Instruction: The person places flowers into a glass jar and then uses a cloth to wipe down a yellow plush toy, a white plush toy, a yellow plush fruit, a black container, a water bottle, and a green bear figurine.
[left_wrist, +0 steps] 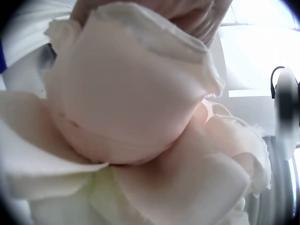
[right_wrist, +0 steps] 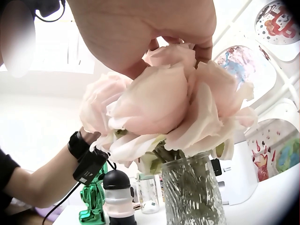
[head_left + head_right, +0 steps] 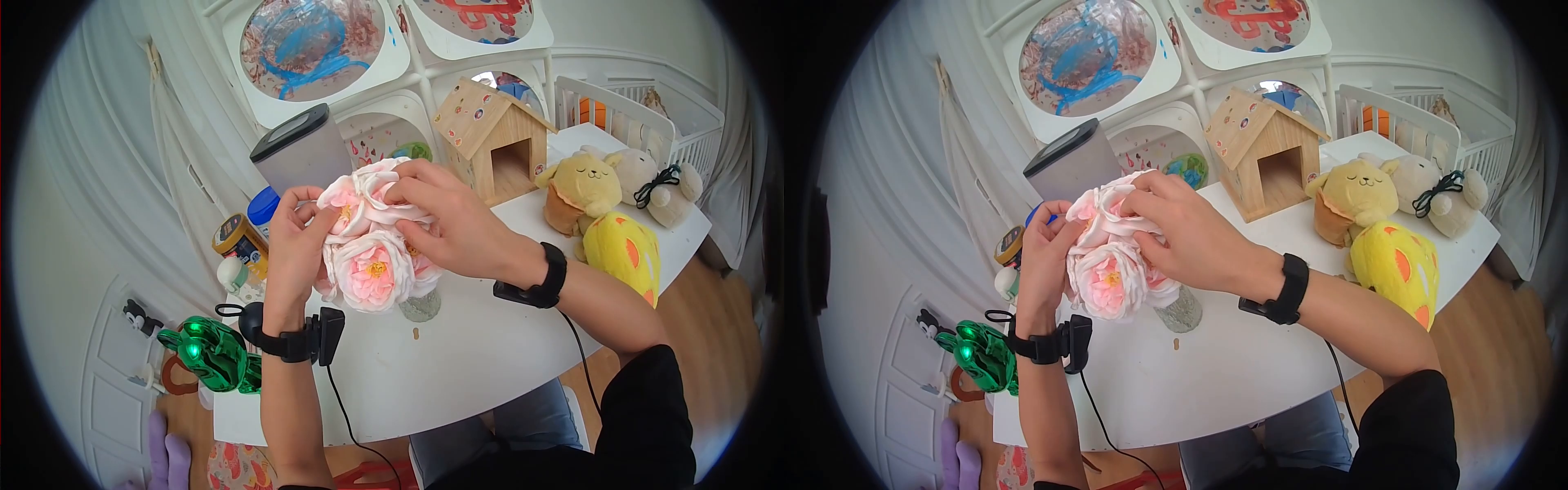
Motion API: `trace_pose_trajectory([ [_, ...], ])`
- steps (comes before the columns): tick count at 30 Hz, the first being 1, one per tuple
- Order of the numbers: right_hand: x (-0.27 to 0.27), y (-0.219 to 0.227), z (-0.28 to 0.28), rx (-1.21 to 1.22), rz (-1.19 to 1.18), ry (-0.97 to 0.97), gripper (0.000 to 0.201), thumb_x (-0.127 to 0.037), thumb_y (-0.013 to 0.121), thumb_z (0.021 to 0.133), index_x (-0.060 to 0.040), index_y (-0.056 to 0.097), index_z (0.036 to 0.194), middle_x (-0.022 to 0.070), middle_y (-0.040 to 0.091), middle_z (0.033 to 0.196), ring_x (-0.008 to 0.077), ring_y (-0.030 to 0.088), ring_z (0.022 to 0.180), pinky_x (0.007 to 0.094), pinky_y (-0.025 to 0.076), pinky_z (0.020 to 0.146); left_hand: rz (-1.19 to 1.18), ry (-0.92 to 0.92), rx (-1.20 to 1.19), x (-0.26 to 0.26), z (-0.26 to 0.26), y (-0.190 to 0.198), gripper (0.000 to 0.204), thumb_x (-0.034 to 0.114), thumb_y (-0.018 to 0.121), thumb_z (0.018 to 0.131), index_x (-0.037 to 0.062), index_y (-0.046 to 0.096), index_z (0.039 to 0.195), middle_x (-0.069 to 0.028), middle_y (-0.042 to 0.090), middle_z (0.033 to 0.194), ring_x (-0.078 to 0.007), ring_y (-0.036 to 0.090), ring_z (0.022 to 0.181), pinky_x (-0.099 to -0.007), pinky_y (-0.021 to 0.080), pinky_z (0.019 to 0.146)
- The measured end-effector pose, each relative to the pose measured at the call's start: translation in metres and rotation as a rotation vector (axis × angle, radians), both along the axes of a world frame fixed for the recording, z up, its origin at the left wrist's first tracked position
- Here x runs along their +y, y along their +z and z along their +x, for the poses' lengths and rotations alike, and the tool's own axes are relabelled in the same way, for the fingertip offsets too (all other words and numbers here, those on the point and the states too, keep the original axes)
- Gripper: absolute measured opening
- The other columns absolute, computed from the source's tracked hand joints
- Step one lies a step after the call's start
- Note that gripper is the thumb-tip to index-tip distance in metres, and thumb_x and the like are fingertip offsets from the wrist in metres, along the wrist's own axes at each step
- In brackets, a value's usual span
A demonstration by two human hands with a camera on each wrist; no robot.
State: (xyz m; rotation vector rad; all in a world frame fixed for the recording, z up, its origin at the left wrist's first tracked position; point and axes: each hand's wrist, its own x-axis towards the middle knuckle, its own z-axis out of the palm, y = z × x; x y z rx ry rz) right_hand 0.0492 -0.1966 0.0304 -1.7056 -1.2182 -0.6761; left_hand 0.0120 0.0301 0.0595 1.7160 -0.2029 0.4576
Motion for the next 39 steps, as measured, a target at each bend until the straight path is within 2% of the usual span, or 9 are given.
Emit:
trace_pose_trajectory([
  [5, -0.007, -0.005, 0.000, -0.005, -0.065, 0.027, 0.030, -0.007, 0.064, 0.088, -0.0007, 0.061, 0.117, 0.0192, 0.053, 0.127, 0.0375, 0.052, 0.117, 0.0428, 0.045, 0.099, -0.090, 0.031, -0.002, 0.002, 0.002, -0.008, 0.026, 0.014, 0.064, 0.097, 0.0006, 0.054, 0.116, -0.0028, 0.067, 0.085, -0.0055, 0.063, 0.069, -0.0167, 0.047, 0.055],
  [8, -0.020, -0.010, -0.014, 0.073, 0.101, 0.017, 0.033, -0.011, 0.064, 0.091, -0.0023, 0.058, 0.122, 0.0162, 0.054, 0.129, 0.0323, 0.051, 0.120, 0.0413, 0.044, 0.099, -0.098, 0.012, -0.021, 0.017, -0.005, -0.015, 0.030, 0.025, 0.060, 0.101, 0.0033, 0.053, 0.120, -0.0066, 0.067, 0.099, -0.0106, 0.066, 0.088, -0.0225, 0.051, 0.071],
  [11, -0.052, -0.022, -0.024, 0.191, 0.280, -0.092, 0.035, -0.010, 0.063, 0.093, -0.0040, 0.056, 0.126, 0.0128, 0.056, 0.128, 0.0246, 0.054, 0.118, 0.0370, 0.045, 0.097, 0.064, 0.298, -0.210, 0.025, -0.034, -0.032, 0.034, 0.031, 0.054, 0.102, 0.0057, 0.053, 0.125, -0.0062, 0.059, 0.129, -0.0176, 0.055, 0.122, -0.0382, 0.041, 0.105],
  [14, -0.063, -0.049, -0.036, 0.380, 0.297, -0.086, 0.029, -0.007, 0.063, 0.093, -0.0044, 0.058, 0.121, 0.0089, 0.061, 0.115, 0.0174, 0.060, 0.103, 0.0318, 0.049, 0.087, -0.405, 0.255, -0.175, 0.048, -0.043, -0.080, 0.039, 0.029, 0.052, 0.102, 0.0059, 0.049, 0.133, -0.0076, 0.055, 0.133, -0.0212, 0.047, 0.133, -0.0383, 0.035, 0.110],
  [17, -0.042, -0.053, -0.069, 0.387, 0.141, 0.002, 0.018, -0.005, 0.064, 0.092, -0.0038, 0.059, 0.109, 0.0056, 0.061, 0.090, 0.0141, 0.061, 0.076, 0.0277, 0.050, 0.068, -0.639, -0.179, 0.177, 0.031, -0.041, -0.104, 0.045, 0.028, 0.051, 0.102, 0.0079, 0.045, 0.141, -0.0061, 0.054, 0.138, -0.0218, 0.049, 0.133, -0.0391, 0.037, 0.111],
  [22, 0.004, -0.025, -0.074, 0.188, 0.059, -0.179, 0.019, -0.015, 0.069, 0.090, -0.0049, 0.057, 0.100, 0.0117, 0.062, 0.084, 0.0281, 0.063, 0.076, 0.0367, 0.051, 0.064, -0.290, -0.391, 0.243, 0.020, -0.010, -0.131, 0.058, 0.024, 0.067, 0.096, 0.0092, 0.042, 0.146, -0.0043, 0.051, 0.145, -0.0192, 0.050, 0.132, -0.0377, 0.041, 0.111],
  [25, 0.014, -0.023, -0.069, 0.122, 0.029, -0.289, 0.019, -0.016, 0.068, 0.089, -0.0051, 0.056, 0.097, 0.0130, 0.063, 0.084, 0.0324, 0.064, 0.079, 0.0417, 0.050, 0.063, -0.422, -0.477, 0.290, 0.020, 0.001, -0.138, 0.059, 0.016, 0.071, 0.092, 0.0084, 0.045, 0.145, -0.0037, 0.052, 0.143, -0.0196, 0.051, 0.131, -0.0358, 0.043, 0.109],
  [28, 0.008, -0.026, -0.062, 0.191, -0.041, -0.323, 0.018, -0.014, 0.067, 0.088, -0.0044, 0.056, 0.099, 0.0140, 0.064, 0.086, 0.0337, 0.065, 0.080, 0.0432, 0.050, 0.065, -0.068, -0.260, 0.126, 0.029, 0.008, -0.164, 0.053, 0.019, 0.067, 0.096, 0.0088, 0.045, 0.143, -0.0048, 0.053, 0.140, -0.0184, 0.053, 0.127, -0.0357, 0.045, 0.106],
  [39, -0.007, -0.041, -0.070, -0.081, 0.226, -0.183, 0.024, -0.007, 0.066, 0.085, 0.0004, 0.060, 0.107, 0.0143, 0.060, 0.099, 0.0302, 0.061, 0.088, 0.0380, 0.051, 0.072, 0.102, -0.208, 0.101, 0.028, 0.000, -0.159, 0.051, 0.015, 0.070, 0.091, 0.0073, 0.052, 0.138, -0.0070, 0.056, 0.138, -0.0203, 0.054, 0.125, -0.0351, 0.046, 0.106],
])
